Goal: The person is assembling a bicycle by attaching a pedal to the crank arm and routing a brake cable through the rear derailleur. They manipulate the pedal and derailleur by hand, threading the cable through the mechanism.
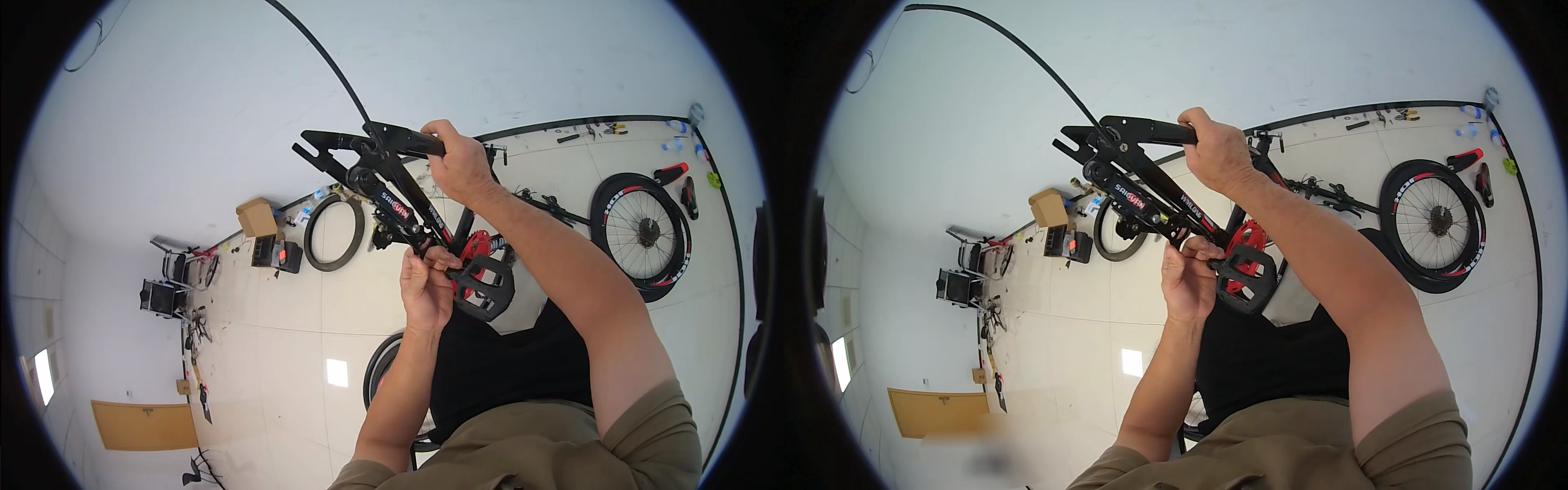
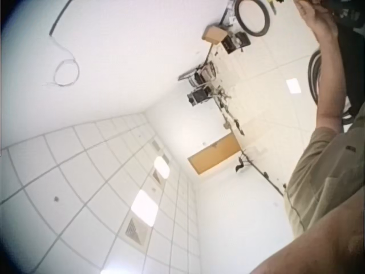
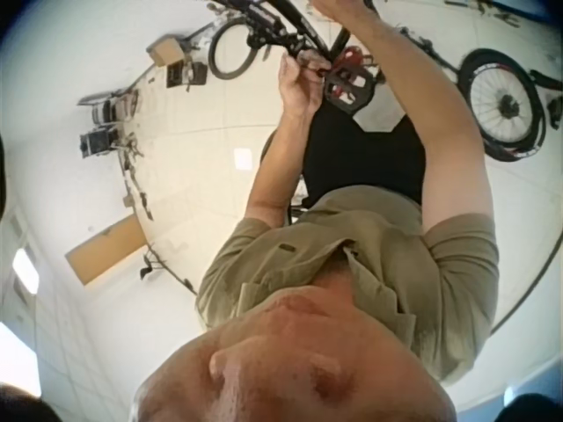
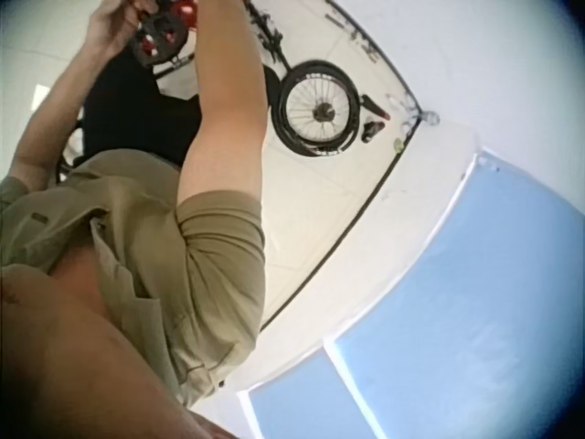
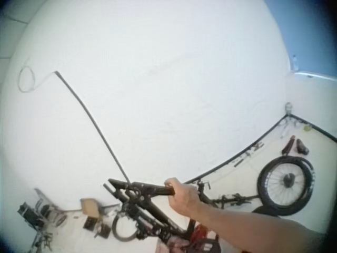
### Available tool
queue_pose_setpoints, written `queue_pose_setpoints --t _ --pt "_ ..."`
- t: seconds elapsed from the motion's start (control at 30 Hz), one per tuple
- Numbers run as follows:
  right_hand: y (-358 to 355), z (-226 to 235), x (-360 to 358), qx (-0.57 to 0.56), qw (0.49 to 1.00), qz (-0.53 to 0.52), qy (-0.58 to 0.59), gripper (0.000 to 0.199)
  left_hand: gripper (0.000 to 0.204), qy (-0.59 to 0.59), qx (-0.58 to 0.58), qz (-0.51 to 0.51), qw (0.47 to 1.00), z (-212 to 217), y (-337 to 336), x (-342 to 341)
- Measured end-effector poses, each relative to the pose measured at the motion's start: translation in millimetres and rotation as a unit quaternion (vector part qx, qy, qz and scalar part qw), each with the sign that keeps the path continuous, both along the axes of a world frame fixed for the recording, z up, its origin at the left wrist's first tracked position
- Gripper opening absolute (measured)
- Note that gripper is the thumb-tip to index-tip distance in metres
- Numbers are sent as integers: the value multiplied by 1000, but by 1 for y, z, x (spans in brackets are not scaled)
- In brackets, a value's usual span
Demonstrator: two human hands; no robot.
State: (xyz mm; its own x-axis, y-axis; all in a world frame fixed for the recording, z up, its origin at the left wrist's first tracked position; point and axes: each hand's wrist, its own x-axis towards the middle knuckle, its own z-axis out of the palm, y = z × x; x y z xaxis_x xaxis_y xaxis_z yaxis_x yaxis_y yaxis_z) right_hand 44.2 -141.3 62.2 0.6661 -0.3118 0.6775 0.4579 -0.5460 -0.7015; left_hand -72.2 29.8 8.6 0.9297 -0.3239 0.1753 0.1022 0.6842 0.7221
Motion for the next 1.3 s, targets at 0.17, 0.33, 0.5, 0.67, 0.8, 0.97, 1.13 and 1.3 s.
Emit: queue_pose_setpoints --t 0.17,0.33,0.5,0.67,0.8,0.97,1.13,1.3 --pt "-1 4 -3 -5 1000 12 17 26 50 109 121 42 986 -40 13 -21" --pt "3 -1 -3 -8 1000 9 -2 25 46 150 146 33 977 -55 27 -32" --pt "1 0 -3 -24 1000 5 -2 24 57 198 148 59 967 -38 21 -39" --pt "3 -2 -1 -14 1000 -2 -19 29 57 227 101 79 965 -27 3 -20" --pt "2 -4 0 -20 1000 1 -18 32 39 176 46 90 979 -1 -14 -1" --pt "-8 12 -7 -12 990 70 121 27 22 146 45 200 968 60 -7 8" --pt "-13 26 -2 -1 962 140 233 25 26 -44 41 190 980 129 39 35" --pt "-6 29 -4 7 967 131 218 22 43 -112 270 198 935 224 52 61"
